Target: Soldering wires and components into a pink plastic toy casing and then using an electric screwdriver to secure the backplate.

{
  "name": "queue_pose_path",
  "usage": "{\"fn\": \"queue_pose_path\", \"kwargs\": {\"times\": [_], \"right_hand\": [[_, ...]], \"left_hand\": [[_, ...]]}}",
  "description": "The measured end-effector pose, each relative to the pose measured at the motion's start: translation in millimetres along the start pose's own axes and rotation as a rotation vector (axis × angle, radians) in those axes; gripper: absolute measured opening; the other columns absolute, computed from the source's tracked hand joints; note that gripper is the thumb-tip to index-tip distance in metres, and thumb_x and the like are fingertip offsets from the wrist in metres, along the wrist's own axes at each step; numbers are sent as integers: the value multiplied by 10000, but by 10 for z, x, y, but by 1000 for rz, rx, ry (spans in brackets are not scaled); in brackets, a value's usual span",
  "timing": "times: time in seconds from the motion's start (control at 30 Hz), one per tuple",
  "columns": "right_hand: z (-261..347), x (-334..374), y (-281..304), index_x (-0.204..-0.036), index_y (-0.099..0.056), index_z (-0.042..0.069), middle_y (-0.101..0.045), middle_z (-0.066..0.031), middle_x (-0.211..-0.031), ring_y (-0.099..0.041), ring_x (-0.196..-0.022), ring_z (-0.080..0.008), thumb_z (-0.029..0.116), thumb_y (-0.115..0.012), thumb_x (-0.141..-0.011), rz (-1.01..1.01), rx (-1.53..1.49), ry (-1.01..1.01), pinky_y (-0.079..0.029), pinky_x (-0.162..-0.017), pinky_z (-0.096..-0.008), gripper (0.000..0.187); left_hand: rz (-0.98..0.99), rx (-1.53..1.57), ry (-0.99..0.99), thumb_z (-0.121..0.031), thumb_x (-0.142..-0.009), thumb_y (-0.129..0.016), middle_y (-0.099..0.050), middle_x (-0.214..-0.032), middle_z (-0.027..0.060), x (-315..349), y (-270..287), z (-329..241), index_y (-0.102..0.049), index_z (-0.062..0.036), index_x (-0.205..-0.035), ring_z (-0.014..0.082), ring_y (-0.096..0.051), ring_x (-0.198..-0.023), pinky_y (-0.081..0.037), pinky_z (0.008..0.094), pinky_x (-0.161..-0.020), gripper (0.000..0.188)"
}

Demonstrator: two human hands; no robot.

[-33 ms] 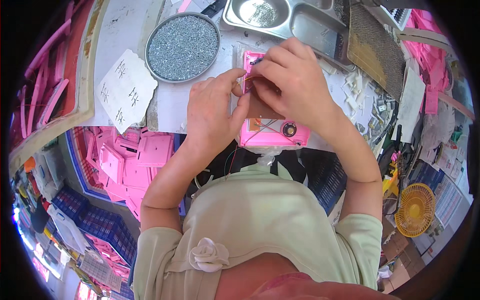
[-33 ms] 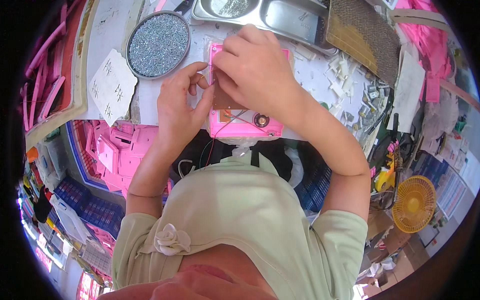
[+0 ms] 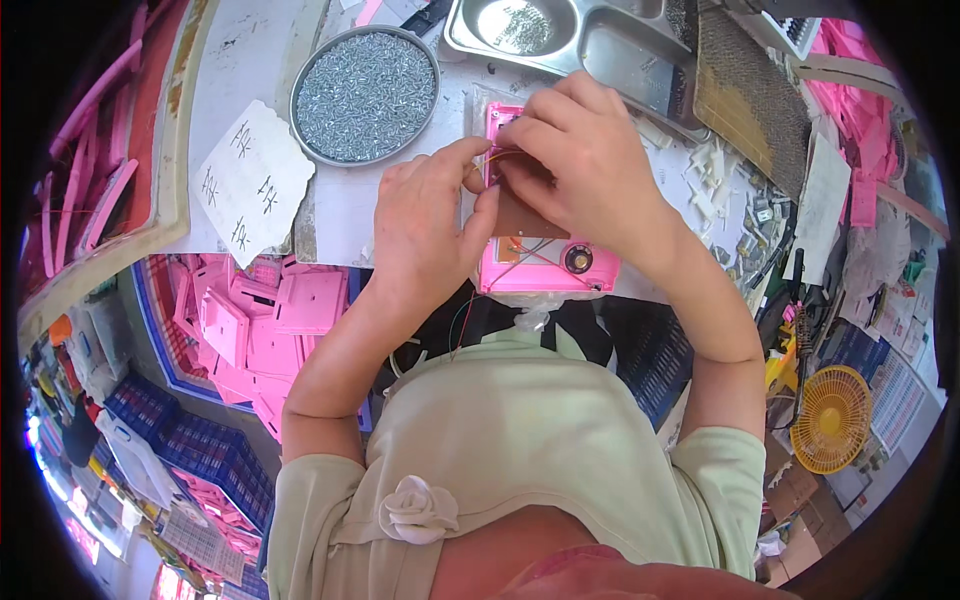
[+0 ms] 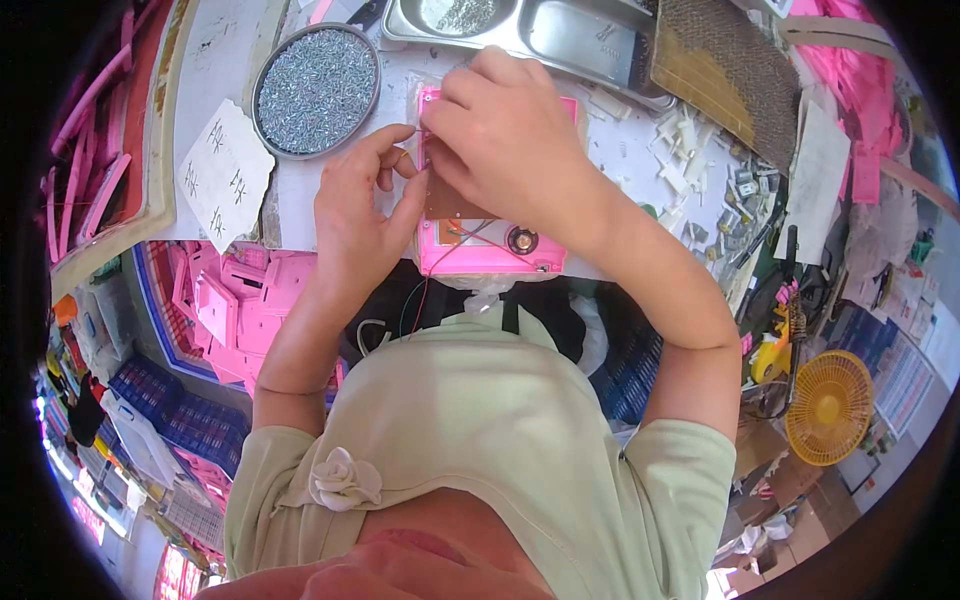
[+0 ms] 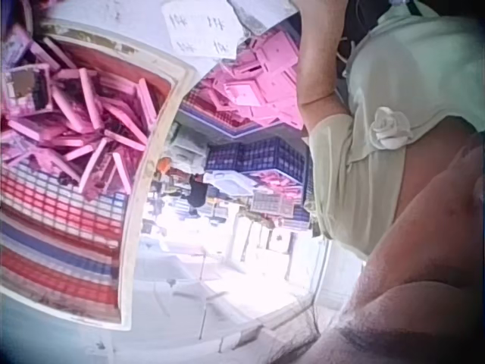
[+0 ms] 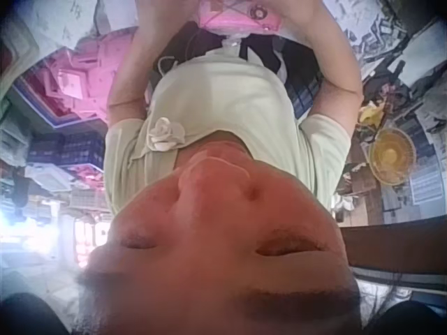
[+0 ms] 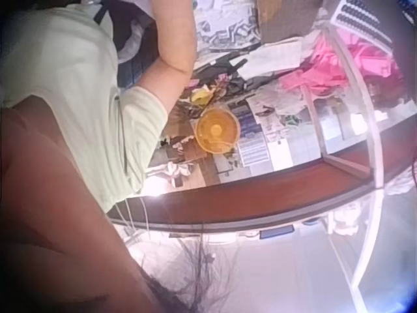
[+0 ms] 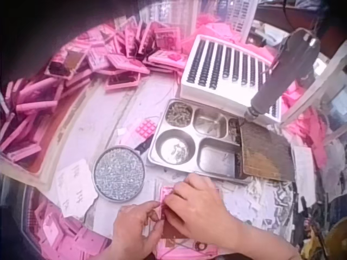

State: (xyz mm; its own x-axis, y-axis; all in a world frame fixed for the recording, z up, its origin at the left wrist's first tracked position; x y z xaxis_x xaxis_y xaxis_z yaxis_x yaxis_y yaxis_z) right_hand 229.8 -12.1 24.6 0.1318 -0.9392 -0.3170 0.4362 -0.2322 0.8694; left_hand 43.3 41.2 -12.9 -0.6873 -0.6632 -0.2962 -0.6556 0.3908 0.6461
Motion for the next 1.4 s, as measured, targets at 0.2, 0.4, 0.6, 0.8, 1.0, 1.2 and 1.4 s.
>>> {"fn": "queue_pose_path", "kwargs": {"times": [0.2,0.4,0.6,0.8,1.0,1.2,1.4], "right_hand": [[4,-28,-50,-798,-691,105,-609,-20,-829,-566,-900,-247,190,-774,-679,5,125,42,-457,-813,-405,168],[-14,442,157,-820,-688,104,-590,-14,-809,-549,-814,-251,133,-808,-660,-170,16,-12,-437,-784,-401,202],[-161,777,263,-826,-744,74,-603,-33,-734,-558,-791,-222,76,-825,-738,-309,-283,-323,-431,-698,-341,119],[-269,824,315,-839,-751,69,-648,-29,-777,-566,-757,-210,74,-836,-736,-370,-402,-325,-460,-720,-336,134],[-411,871,363,-858,-758,71,-651,-32,-795,-570,-768,-203,63,-837,-726,-318,-495,-309,-466,-728,-339,155],[-488,874,335,-877,-760,78,-648,-37,-811,-572,-803,-216,58,-819,-723,-293,-523,-204,-466,-744,-346,166],[-444,905,337,-879,-756,80,-650,-35,-814,-571,-822,-216,62,-816,-728,-329,-515,-269,-464,-749,-354,163]], "left_hand": [[21,16,19,-27,-821,-744,-642,-830,-6,-8,6,-25,-584,-73,-1278,188,-563,-733,-443,362,-782,486],[65,30,40,-21,-814,-735,-647,-906,38,-18,36,-41,-571,-56,-1262,247,-604,-774,-440,413,-814,478],[-31,108,-192,-15,-834,-730,-662,-1041,114,-254,-2,-442,-638,-25,-1171,271,-654,-829,-513,408,-783,349],[299,255,-194,-28,-882,-691,-693,-969,134,-621,-232,-569,-674,-5,-1154,261,-697,-781,-549,342,-680,273],[503,251,-43,-78,-890,-672,-688,-850,159,-776,-243,-609,-722,8,-1030,306,-697,-754,-559,389,-694,172],[611,449,265,-55,-958,-649,-691,-822,95,-797,-203,-632,-714,43,-1020,166,-699,-646,-570,307,-587,132],[570,508,406,-29,-976,-653,-699,-855,42,-740,-206,-672,-713,36,-1052,87,-680,-707,-602,261,-608,116]]}}
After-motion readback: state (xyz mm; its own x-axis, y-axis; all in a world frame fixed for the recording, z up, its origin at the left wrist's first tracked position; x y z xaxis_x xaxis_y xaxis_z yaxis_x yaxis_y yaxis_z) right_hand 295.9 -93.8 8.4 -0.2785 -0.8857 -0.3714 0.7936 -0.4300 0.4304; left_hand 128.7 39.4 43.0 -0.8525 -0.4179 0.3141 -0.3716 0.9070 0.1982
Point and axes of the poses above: each hand's wrist, its own x-axis away from the middle knuckle, its own y-axis out of the back of the hand, z = x × y, the point moved 1 cm from there along -x, towards the middle knuckle
